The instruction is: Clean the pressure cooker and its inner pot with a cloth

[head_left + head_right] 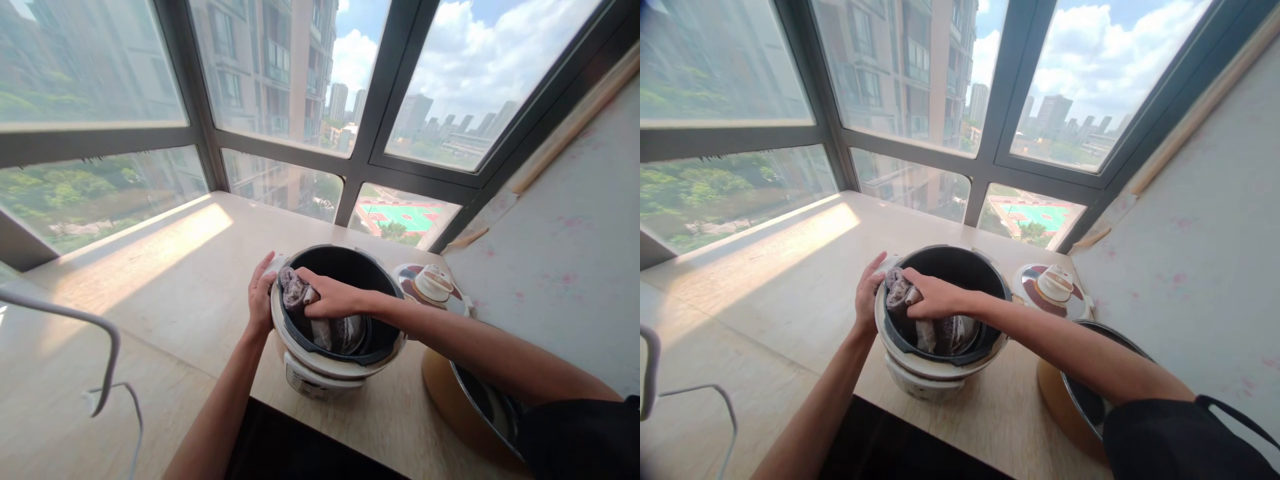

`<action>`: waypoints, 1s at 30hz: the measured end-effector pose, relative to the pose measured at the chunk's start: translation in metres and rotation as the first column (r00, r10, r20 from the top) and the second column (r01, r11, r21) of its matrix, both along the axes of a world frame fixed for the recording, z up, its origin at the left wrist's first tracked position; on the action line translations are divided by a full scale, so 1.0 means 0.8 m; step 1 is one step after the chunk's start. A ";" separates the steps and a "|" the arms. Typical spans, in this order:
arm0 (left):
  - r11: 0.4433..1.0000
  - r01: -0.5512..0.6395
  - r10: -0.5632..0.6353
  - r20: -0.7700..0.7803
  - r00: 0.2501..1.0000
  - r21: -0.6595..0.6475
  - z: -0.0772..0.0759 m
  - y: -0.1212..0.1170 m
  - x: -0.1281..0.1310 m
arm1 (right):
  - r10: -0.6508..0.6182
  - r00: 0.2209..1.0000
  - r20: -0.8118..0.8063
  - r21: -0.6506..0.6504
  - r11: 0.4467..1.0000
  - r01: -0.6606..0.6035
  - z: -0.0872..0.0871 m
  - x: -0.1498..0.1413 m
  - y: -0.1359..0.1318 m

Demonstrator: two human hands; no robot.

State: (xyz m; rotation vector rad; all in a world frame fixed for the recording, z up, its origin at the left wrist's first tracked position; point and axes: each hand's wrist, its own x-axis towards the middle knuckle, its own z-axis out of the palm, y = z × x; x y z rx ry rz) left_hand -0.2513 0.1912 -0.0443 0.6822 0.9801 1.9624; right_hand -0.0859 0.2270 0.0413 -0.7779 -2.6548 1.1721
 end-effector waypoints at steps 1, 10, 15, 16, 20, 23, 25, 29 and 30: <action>1.000 -0.002 0.002 -0.004 1.000 -0.002 0.001 0.000 0.000 | 0.067 0.998 0.004 -0.005 0.998 -0.067 0.001 0.004 -0.003; 0.997 -0.057 0.050 -0.123 0.991 -0.052 0.004 -0.005 -0.002 | 0.316 0.948 0.019 0.007 0.949 -0.317 0.021 0.045 -0.024; 0.999 0.006 -0.010 -0.114 0.993 -0.033 -0.008 0.000 -0.006 | 0.252 0.951 -0.182 0.130 0.964 -0.231 0.024 0.043 -0.022; 1.000 0.009 -0.011 -0.109 0.994 -0.017 -0.011 0.001 -0.006 | 0.215 0.953 -0.213 0.163 0.970 -0.182 0.024 0.037 -0.021; 0.998 -0.035 0.043 -0.138 0.990 0.061 -0.017 0.003 -0.006 | 0.058 0.992 -0.111 0.364 0.931 -0.014 0.029 0.002 -0.015; 0.995 -0.023 0.040 -0.177 0.983 0.097 -0.015 0.004 -0.004 | -0.119 0.993 0.025 0.528 0.845 0.088 0.031 -0.025 -0.007; 0.992 -0.001 0.024 -0.188 0.982 0.124 -0.012 0.005 -0.002 | -0.229 0.971 0.063 0.608 0.781 0.145 0.033 -0.036 -0.003; 0.988 0.089 -0.078 -0.090 0.993 0.129 -0.013 0.010 -0.004 | -0.340 0.934 0.112 0.709 0.685 0.165 0.039 -0.046 0.005; 0.986 0.116 -0.110 -0.052 0.993 0.118 -0.014 0.011 -0.005 | -0.366 0.921 0.132 0.728 0.667 0.160 0.042 -0.047 0.007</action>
